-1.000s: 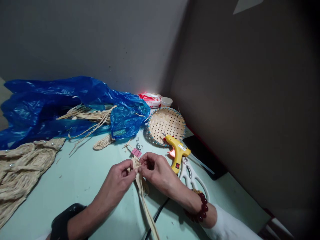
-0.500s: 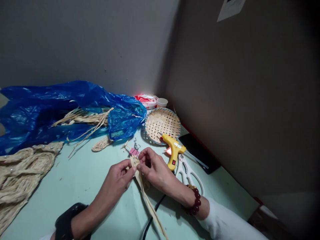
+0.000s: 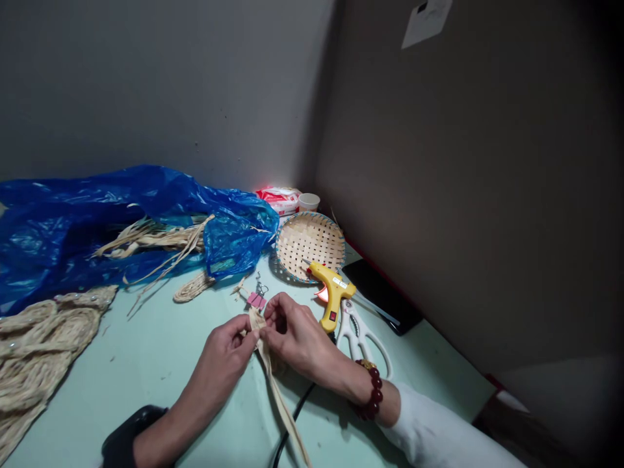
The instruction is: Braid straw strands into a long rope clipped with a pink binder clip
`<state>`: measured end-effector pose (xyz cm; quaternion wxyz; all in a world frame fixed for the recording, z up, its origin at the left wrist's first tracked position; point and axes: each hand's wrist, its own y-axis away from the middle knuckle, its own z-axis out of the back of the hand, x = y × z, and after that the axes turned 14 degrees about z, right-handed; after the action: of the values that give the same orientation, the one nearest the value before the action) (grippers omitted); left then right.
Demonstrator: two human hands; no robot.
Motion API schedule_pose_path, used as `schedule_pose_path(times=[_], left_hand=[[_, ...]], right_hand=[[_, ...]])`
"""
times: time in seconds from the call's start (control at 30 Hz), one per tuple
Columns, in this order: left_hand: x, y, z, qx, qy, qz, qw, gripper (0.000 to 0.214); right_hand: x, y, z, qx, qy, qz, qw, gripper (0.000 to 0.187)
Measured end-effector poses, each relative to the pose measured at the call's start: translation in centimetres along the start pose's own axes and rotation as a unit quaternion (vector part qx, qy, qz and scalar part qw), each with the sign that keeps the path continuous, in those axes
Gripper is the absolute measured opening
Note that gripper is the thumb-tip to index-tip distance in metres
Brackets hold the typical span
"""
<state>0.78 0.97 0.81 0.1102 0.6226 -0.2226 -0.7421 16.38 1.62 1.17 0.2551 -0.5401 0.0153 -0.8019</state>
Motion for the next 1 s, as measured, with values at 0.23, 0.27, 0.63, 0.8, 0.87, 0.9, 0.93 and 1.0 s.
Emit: schedule_pose_path(times=[0.23, 0.27, 0.63, 0.8, 0.87, 0.9, 0.93, 1.0], left_hand=[[0.3, -0.3, 0.1, -0.008, 0.016, -0.004, 1.000, 0.026], [0.4, -0.4, 0.1, -0.005, 0.020, 0.002, 1.000, 0.028], [0.9, -0.5, 0.1, 0.011, 0.052, 0.013, 0.998, 0.033], [0.9, -0.5, 0.2, 0.016, 0.055, 0.010, 0.998, 0.032], [0.9, -0.5, 0.2, 0.017, 0.053, 0.012, 0.998, 0.032], [0.9, -0.5, 0.1, 0.016, 0.053, 0.014, 0.998, 0.032], [1.0, -0.6, 0.1, 0.016, 0.053, 0.016, 0.998, 0.031], [1.0, -0.6, 0.1, 0.015, 0.055, 0.020, 0.998, 0.032]], right_hand=[[2.5, 0.0, 0.7, -0.035, -0.078, 0.055, 0.995, 0.014], [2.6, -0.1, 1.2, -0.047, -0.105, 0.059, 0.992, 0.015], [-0.4, -0.5, 1.9, -0.044, -0.124, -0.011, 0.991, 0.026], [-0.1, -0.2, 1.4, 0.022, -0.056, -0.057, 0.997, 0.038], [-0.3, -0.4, 1.3, 0.024, -0.053, -0.052, 0.997, 0.027], [-0.4, -0.5, 1.3, 0.017, -0.064, -0.047, 0.997, 0.022], [-0.3, -0.7, 1.4, 0.006, -0.089, -0.045, 0.995, 0.018], [0.1, -0.8, 2.1, -0.011, -0.180, -0.052, 0.982, 0.020]])
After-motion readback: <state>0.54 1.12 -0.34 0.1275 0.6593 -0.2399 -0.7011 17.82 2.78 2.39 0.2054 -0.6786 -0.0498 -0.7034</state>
